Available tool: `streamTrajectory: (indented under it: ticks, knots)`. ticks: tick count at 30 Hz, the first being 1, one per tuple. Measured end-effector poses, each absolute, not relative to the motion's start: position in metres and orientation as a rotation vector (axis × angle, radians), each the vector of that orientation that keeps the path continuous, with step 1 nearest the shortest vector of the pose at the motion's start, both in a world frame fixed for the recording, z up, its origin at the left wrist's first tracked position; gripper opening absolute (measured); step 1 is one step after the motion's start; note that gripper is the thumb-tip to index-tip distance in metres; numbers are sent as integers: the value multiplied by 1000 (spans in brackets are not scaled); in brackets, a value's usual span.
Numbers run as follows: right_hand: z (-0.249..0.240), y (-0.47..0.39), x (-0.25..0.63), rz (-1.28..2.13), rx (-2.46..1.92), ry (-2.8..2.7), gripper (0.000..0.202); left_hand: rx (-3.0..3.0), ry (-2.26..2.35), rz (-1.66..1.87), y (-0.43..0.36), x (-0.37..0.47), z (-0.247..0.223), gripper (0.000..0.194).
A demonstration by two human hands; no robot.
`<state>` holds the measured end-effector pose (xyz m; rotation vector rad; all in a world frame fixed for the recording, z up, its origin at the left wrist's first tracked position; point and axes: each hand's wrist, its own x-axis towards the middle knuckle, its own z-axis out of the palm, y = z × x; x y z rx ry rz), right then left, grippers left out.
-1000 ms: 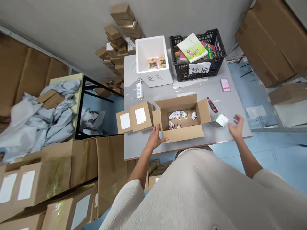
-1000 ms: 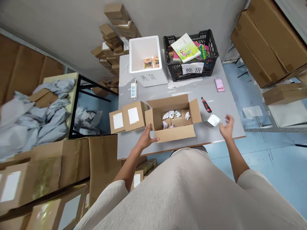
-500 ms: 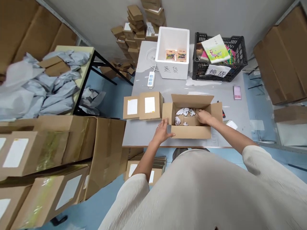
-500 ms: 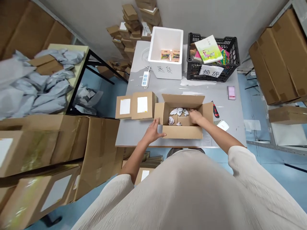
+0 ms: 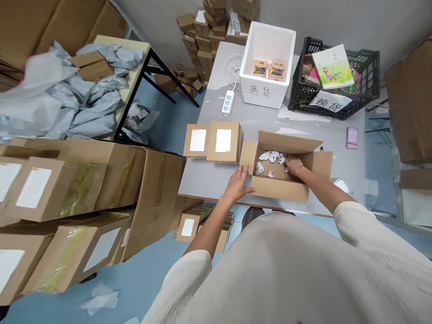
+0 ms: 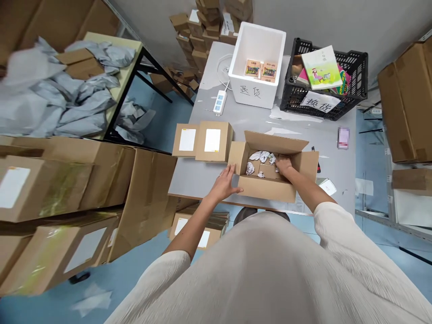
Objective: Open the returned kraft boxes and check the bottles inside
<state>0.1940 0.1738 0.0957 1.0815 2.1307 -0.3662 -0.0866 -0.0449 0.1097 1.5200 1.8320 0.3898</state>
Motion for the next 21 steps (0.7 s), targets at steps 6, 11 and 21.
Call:
streamTrajectory:
  ticks: [6, 11, 21]
  knots:
    - [125, 171, 190, -466, 1204, 2339, 55, 1521, 1811, 406, -42, -89, 108, 135]
    - [141, 165, 191, -593, 1297, 2285, 55, 1544, 1796, 399, -39, -90, 106, 135]
    - [238, 143, 283, -829, 1816, 2882, 36, 1492, 1909, 521, -49, -99, 136, 125]
